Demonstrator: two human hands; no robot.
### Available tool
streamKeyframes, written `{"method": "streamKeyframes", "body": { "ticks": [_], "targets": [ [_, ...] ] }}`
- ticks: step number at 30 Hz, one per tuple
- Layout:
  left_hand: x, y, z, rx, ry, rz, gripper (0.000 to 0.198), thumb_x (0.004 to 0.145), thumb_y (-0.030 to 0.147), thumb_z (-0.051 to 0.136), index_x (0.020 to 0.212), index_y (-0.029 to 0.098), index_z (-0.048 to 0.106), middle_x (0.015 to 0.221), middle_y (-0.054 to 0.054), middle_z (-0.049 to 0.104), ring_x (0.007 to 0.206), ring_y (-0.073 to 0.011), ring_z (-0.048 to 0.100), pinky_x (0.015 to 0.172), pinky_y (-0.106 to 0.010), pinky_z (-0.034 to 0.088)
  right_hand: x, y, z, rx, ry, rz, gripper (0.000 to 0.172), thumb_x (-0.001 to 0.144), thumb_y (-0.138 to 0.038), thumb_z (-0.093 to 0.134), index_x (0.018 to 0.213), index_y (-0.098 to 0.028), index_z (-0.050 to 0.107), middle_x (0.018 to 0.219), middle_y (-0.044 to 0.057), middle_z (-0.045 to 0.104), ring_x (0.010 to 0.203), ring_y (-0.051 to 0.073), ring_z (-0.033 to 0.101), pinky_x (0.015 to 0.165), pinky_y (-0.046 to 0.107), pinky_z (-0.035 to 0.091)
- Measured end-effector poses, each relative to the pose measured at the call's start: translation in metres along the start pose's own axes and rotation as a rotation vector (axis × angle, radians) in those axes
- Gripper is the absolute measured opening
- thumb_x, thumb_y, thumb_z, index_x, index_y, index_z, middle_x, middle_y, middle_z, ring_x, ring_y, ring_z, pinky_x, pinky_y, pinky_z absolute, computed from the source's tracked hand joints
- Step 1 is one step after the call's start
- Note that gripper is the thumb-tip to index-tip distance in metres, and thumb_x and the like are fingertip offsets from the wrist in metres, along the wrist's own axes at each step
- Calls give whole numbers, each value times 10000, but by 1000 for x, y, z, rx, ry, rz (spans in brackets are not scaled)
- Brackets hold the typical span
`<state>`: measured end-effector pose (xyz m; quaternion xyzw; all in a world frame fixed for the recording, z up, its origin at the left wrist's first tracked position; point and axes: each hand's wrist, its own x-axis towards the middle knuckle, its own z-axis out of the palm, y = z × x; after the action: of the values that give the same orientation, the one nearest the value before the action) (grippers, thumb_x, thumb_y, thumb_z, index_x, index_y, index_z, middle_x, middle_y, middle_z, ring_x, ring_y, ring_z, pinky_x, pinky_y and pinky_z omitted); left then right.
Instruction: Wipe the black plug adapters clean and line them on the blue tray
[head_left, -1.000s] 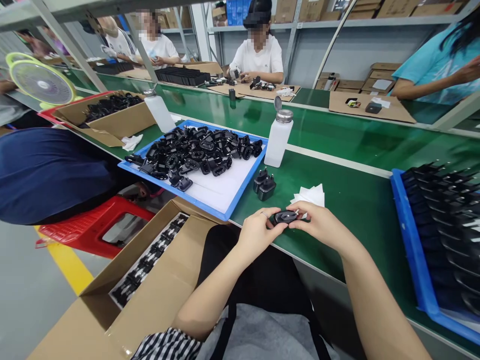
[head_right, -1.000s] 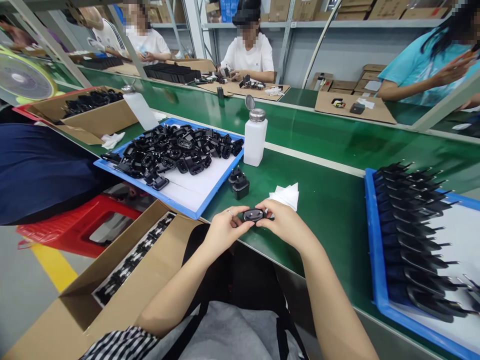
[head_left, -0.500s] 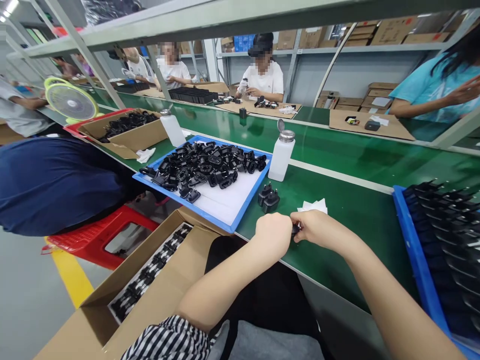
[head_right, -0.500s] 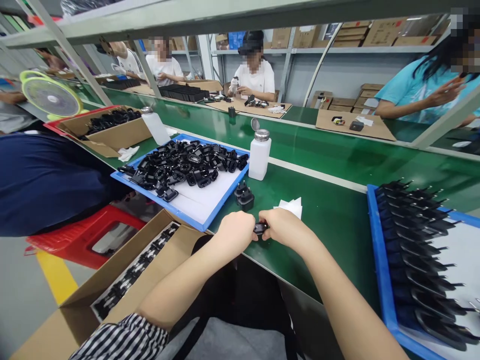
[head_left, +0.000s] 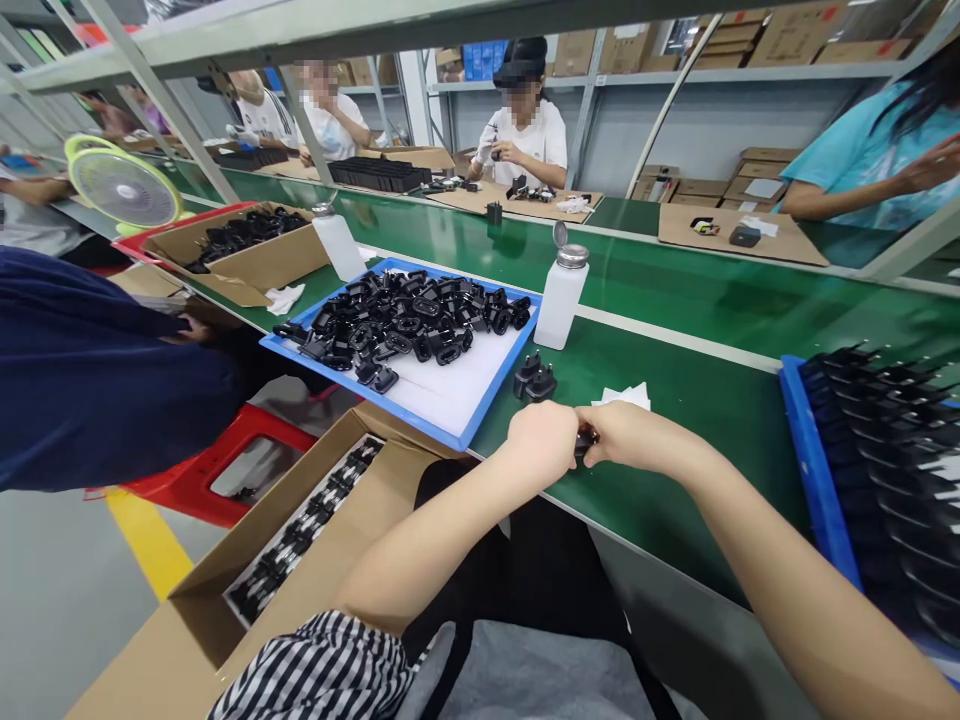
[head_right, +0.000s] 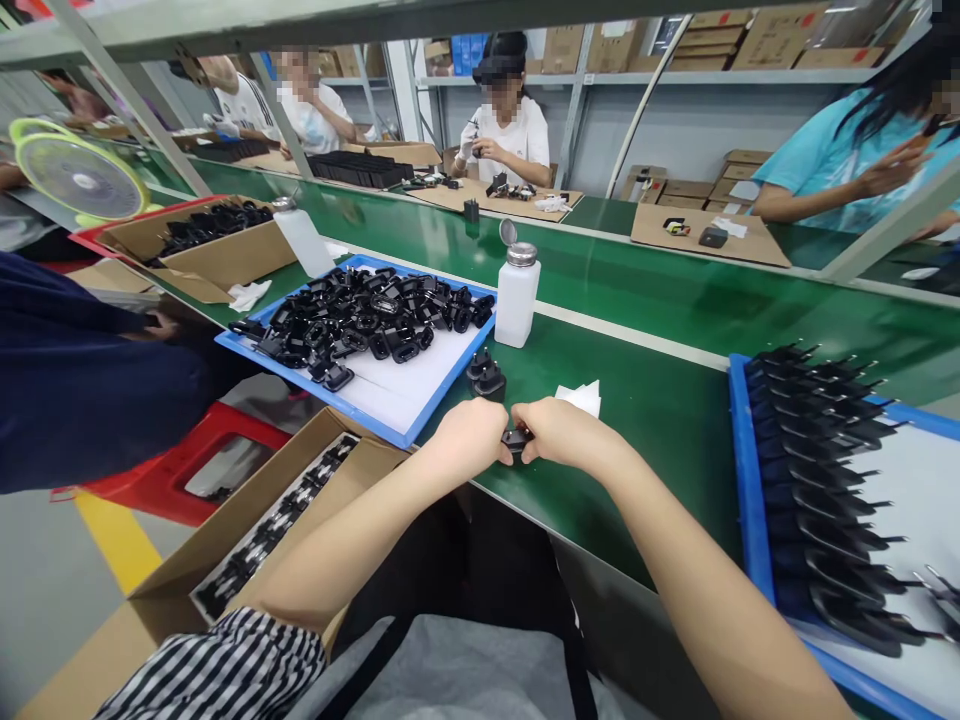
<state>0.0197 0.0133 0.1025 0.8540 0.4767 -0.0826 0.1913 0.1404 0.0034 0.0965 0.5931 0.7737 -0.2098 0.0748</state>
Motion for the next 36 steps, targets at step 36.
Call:
{"method": "streamKeyframes", "body": {
  "ticks": [36],
  "targets": [
    [-11,-35,49,-540,281,178,457,585,246,625,1025,207,510,964,-12,557,805,-134,551,742,-242,419,-19,17,27,486,212,-83,297,644,-216,546,937,-184,512,888,29,572,720,154,539,670,283,418]
  ]
}}
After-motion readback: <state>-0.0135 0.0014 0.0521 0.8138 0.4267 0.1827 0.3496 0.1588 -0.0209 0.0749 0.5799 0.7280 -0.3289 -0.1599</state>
